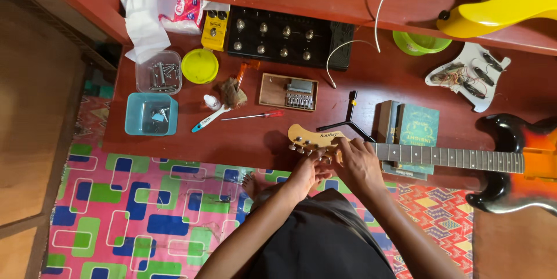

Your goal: The person works on the headstock of a sunburst electric guitar, using a screwdriver and an Allen wrench to adjust the tuning pegs. They repeatedly remove and reinsert small metal components from a blue container while tightening screws on the headstock.

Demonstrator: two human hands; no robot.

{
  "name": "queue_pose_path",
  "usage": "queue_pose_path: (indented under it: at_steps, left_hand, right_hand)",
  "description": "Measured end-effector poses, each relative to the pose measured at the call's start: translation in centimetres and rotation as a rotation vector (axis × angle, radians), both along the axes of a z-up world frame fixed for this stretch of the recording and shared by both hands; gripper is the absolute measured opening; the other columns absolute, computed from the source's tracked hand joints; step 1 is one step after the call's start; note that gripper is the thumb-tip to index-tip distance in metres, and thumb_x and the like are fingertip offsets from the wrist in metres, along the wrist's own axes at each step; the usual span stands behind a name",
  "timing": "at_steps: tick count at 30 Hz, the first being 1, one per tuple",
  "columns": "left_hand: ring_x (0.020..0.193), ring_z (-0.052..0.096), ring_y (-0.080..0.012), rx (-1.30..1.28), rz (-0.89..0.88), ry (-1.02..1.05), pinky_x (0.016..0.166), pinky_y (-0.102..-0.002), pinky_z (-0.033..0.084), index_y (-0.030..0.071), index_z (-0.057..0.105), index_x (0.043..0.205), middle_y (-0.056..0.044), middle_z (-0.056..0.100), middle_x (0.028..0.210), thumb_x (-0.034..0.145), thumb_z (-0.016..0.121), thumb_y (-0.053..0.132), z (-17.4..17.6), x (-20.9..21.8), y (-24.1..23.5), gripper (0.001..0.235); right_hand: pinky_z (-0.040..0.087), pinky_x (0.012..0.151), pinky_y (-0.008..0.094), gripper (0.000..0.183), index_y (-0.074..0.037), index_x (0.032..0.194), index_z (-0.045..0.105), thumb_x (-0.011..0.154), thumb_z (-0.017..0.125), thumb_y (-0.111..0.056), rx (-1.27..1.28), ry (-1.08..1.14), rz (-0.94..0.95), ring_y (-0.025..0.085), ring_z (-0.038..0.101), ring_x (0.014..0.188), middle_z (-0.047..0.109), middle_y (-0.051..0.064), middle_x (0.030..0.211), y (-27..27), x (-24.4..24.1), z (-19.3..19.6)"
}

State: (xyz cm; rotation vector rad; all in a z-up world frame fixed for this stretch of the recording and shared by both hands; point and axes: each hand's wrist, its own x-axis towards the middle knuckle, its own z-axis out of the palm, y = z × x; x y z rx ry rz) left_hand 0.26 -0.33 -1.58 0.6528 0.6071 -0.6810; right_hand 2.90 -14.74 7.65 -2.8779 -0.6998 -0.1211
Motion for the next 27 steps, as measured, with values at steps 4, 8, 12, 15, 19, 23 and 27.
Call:
queue_pose_path:
  at_steps: [4, 8, 12, 15, 19, 23, 27]
  left_hand:
    - [0.097, 0.072, -0.0230, 0.034, -0.007, -0.004, 0.088, -0.039, 0.054, 0.016, 0.059, 0.112, 0.001, 0.055, 0.100, 0.097, 0.067, 0.044, -1.6, -0.3, -0.3, 0.033]
    - [0.091, 0.069, -0.0188, 0.036, 0.016, 0.012, 0.084, -0.036, 0.055, 0.016, 0.059, 0.111, 0.003, 0.054, 0.099, 0.091, 0.077, 0.045, -0.6, -0.2, -0.1, 0.040]
    - [0.088, 0.073, -0.0200, 0.023, 0.039, 0.019, 0.078, -0.038, 0.058, 0.015, 0.058, 0.111, 0.002, 0.055, 0.097, 0.093, 0.075, 0.042, -1.6, -0.1, -0.4, 0.036]
    - [0.072, 0.069, -0.0239, 0.028, -0.027, 0.001, 0.075, -0.036, 0.048, 0.018, 0.060, 0.094, -0.005, 0.068, 0.085, 0.088, 0.072, 0.034, -1.3, 0.1, -0.2, 0.021]
    - [0.070, 0.069, -0.0264, 0.068, -0.012, -0.020, 0.072, -0.037, 0.047, 0.012, 0.064, 0.094, -0.011, 0.072, 0.081, 0.086, 0.073, 0.022, -1.7, 0.2, -0.6, 0.015]
    - [0.074, 0.070, -0.0234, 0.062, 0.057, 0.002, 0.077, -0.036, 0.051, 0.013, 0.064, 0.094, -0.010, 0.072, 0.082, 0.085, 0.077, 0.022, -1.9, -0.2, -0.7, 0.018]
    - [0.073, 0.070, -0.0250, 0.064, 0.100, 0.024, 0.072, -0.038, 0.057, 0.008, 0.061, 0.091, -0.015, 0.071, 0.080, 0.089, 0.076, 0.019, -1.7, -0.2, -0.8, 0.019]
  right_hand:
    - [0.046, 0.078, 0.033, 0.034, -0.017, 0.101, 0.057, 0.071, 0.075, -0.019, 0.122, 0.052, 0.056, 0.023, 0.064, 0.085, 0.070, 0.002, 0.079, 0.1, 0.4, 0.8]
    - [0.044, 0.080, 0.032, 0.036, -0.021, 0.103, 0.059, 0.075, 0.078, -0.032, 0.020, -0.009, 0.045, 0.019, 0.062, 0.086, 0.068, -0.002, 0.077, -0.6, 0.5, 1.1]
    - [0.044, 0.079, 0.031, 0.033, -0.019, 0.101, 0.058, 0.077, 0.078, -0.029, 0.047, 0.064, 0.073, 0.020, 0.063, 0.085, 0.072, -0.003, 0.080, -0.1, 1.0, 2.3]
    - [0.046, 0.078, 0.033, 0.037, -0.018, 0.101, 0.060, 0.071, 0.081, -0.019, 0.125, 0.114, 0.140, 0.022, 0.065, 0.083, 0.073, 0.000, 0.081, 0.0, 2.0, 2.2]
    - [0.044, 0.076, 0.035, 0.030, -0.017, 0.093, 0.056, 0.072, 0.076, -0.020, 0.049, 0.058, 0.210, 0.024, 0.062, 0.082, 0.066, 0.002, 0.077, -0.2, 1.6, 1.6]
    - [0.041, 0.078, 0.032, 0.025, -0.020, 0.096, 0.058, 0.083, 0.072, -0.035, -0.077, -0.023, 0.199, 0.019, 0.060, 0.081, 0.064, -0.002, 0.073, 0.0, 1.3, 2.7]
    - [0.045, 0.078, 0.031, 0.027, -0.019, 0.103, 0.056, 0.084, 0.073, -0.028, 0.021, 0.156, 0.241, 0.020, 0.065, 0.081, 0.067, 0.000, 0.072, -1.4, 2.0, 1.4]
